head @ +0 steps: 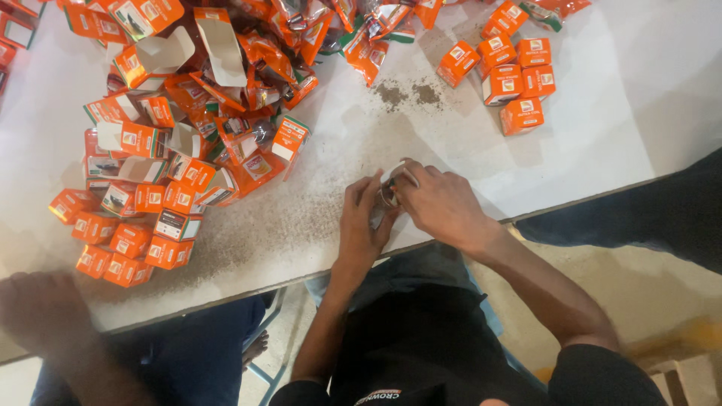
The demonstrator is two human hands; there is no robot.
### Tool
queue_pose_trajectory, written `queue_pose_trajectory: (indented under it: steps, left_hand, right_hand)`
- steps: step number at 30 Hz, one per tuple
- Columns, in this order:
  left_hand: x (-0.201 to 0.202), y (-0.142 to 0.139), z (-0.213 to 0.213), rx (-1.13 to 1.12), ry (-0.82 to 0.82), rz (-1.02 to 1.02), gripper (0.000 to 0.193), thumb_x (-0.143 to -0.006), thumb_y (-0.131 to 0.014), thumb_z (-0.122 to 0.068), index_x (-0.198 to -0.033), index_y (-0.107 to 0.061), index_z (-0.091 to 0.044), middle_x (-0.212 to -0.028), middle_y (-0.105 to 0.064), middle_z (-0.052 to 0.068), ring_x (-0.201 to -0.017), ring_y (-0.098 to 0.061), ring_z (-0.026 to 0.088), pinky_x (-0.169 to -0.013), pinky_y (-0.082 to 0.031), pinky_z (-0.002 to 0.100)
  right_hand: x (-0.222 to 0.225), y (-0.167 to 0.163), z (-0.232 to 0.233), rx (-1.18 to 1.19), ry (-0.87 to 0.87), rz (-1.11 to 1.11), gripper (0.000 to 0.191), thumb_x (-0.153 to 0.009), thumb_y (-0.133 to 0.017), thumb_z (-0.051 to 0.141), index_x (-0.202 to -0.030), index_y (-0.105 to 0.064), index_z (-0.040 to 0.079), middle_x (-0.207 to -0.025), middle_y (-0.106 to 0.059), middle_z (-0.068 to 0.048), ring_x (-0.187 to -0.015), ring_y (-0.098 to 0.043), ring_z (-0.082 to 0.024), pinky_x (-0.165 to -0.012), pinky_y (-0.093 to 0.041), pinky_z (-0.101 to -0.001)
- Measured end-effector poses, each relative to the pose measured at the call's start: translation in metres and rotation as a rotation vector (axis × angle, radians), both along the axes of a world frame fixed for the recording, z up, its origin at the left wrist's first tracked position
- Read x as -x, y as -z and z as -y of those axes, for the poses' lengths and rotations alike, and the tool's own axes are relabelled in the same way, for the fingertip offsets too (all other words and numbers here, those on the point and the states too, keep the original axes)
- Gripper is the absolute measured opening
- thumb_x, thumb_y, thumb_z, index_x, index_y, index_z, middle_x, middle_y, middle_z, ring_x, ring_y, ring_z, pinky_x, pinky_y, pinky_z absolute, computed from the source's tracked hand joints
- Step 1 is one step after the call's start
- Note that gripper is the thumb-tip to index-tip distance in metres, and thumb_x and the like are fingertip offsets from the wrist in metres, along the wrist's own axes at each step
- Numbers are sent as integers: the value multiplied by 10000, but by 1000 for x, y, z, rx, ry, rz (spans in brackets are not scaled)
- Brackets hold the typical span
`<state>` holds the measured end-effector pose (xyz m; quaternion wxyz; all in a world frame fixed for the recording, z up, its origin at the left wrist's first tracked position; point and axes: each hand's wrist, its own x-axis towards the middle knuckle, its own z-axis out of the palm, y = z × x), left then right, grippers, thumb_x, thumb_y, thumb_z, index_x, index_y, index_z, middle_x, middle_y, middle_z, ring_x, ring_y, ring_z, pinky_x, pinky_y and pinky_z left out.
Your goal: The person picks up small orange cardboard boxes from a large pile on the table and folds their flaps closed by hand, pressing the sides together, then places the finished box back on the table. Coworkers at the same table handle and fold boxes as well.
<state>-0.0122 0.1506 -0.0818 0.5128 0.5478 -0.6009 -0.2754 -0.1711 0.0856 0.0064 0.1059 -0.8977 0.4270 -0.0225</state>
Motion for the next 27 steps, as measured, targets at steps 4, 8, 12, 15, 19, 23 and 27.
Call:
queue_pose_trajectory:
  steps: [4, 8, 12, 15, 19, 23, 27]
  left_hand:
    - [10, 0, -3, -70, -66, -276, 591, -888, -817, -31, -1402, -525, -56, -1314, -654, 144, -1189, -697, 273, -1025, -570, 364]
    - [7, 6, -5, 138, -57, -27, 563, -887, -770, 20, -1402, -572, -93, -1404, -626, 171, -1230, -688, 319, -1008, -589, 357]
    - [-5, 7, -6, 186, 50, 142, 590, -886, -751, 30, -1436, -571, -86, -1475, -567, 191, -1274, -638, 359, -1046, -566, 394]
    - [-10, 3, 1, 215, 108, 233, 639, -860, -780, -19, -1448, -532, -41, -1505, -505, 215, -1313, -584, 404, -1067, -536, 439]
    - [-7, -1, 5, 215, 89, 232, 593, -882, -805, -67, -1422, -560, -61, -1494, -524, 206, -1283, -611, 378, -1028, -562, 413]
    - [-12, -4, 5, 131, 141, 177, 533, -909, -775, -51, -1409, -592, -62, -1406, -549, 176, -1208, -651, 312, -987, -600, 371]
    - [-25, -13, 9, 62, 187, 304, 413, -887, -819, -97, -1279, -693, -60, -1353, -577, 161, -1143, -650, 320, -894, -581, 388]
  right_hand:
    - [2, -4, -5, -32, 7, 133, 226, -943, -674, 184, -1140, -673, 74, -1241, -637, -122, -983, -705, -336, -760, -577, -457]
    - [18, 26, -18, -154, 54, 602, 486, -884, -712, 55, -1345, -560, 23, -1336, -614, -182, -1068, -711, -320, -825, -601, -418]
    - [20, 75, -33, -198, 203, 1009, 489, -942, -722, -23, -1376, -499, 6, -1376, -648, -169, -1107, -754, -236, -922, -634, -348]
    - [16, 97, -38, -106, 270, 984, 508, -936, -768, -13, -1376, -516, -4, -1199, -737, -117, -1043, -784, -203, -879, -647, -328]
    - [13, 92, -36, 49, 223, 949, 484, -941, -759, 32, -1358, -513, 23, -1286, -699, -165, -1051, -762, -255, -864, -636, -348]
    - [12, 65, -34, 116, 115, 618, 449, -878, -740, 32, -1317, -649, 48, -1356, -638, -217, -987, -734, -312, -807, -609, -406]
    - [9, 44, -34, 275, 19, 464, 580, -726, -808, 207, -1258, -685, 10, -1316, -580, -202, -1047, -661, -345, -927, -518, -546]
